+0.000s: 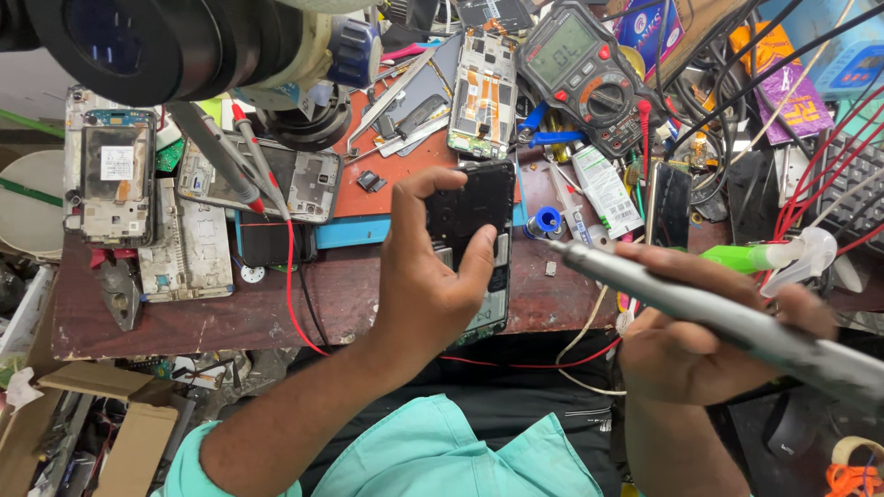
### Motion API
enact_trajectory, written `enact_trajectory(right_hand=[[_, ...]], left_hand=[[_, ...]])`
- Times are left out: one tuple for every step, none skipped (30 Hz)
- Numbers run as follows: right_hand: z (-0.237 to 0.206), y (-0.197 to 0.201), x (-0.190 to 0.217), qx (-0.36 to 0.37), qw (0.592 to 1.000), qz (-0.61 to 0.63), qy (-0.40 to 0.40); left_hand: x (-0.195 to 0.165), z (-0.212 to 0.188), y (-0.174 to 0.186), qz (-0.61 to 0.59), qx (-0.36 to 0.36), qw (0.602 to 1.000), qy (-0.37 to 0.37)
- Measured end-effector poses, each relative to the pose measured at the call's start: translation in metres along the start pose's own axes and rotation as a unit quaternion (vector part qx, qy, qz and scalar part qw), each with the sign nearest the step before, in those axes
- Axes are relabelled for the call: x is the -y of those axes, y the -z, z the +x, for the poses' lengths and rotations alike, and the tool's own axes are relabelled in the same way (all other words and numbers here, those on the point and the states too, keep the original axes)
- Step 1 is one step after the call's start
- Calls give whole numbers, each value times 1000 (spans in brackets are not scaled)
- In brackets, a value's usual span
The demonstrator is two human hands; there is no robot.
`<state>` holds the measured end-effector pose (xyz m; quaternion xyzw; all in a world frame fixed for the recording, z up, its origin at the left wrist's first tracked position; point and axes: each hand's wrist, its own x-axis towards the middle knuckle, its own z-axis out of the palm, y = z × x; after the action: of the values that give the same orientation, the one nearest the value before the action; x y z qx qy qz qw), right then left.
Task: The person uses a hot air gun and a soldering iron to work on a disassembled smartphone, then reassembles the device and tests its screen and camera functions.
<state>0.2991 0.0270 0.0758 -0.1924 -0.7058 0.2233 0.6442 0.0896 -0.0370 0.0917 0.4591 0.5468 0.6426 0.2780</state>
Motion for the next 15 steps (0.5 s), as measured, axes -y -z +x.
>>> enact_trajectory(right_hand=[[0,3,0,-15,1000,3,-11],[-1,5,-1,-24,1000,-1,-14],[-1,7,-2,-33,999,-4,-18],[-1,9,-3,-37,999,-14,-16],[-1,11,-4,-45,999,-23,-17],[-1,12,-5,-53,998,-32,-19],[-1,14,-5,-64,997,-42,-27],[0,16,-6,-68,996,-49,-26],[0,18,-6,-73,995,-57,-24],[2,19,-7,-70,995,-63,-12],[3,20,-8,-70,996,-62,-8],[3,21,-10,-70,996,-61,-4],[4,22,-10,-72,996,-54,-9],[3,23,-11,-72,996,-55,-10],[3,23,-11,-73,996,-56,-11]], left_hand=[[0,1,2,-14,-3,1000,7],[0,3,4,-28,-6,999,13],[1,4,6,-42,-9,999,20],[2,5,7,-38,-15,999,18],[4,6,8,-34,-21,999,17],[6,7,8,-29,-26,999,15],[9,8,8,-28,-16,998,51],[12,8,6,-27,-6,996,88],[15,8,4,-26,3,992,124],[17,7,0,-42,29,990,131],[19,4,-5,-58,53,987,137],[21,2,-9,-74,76,984,144],[22,-1,-11,-71,86,977,179],[22,-4,-14,-69,96,969,215],[22,-7,-15,-67,107,960,250]])
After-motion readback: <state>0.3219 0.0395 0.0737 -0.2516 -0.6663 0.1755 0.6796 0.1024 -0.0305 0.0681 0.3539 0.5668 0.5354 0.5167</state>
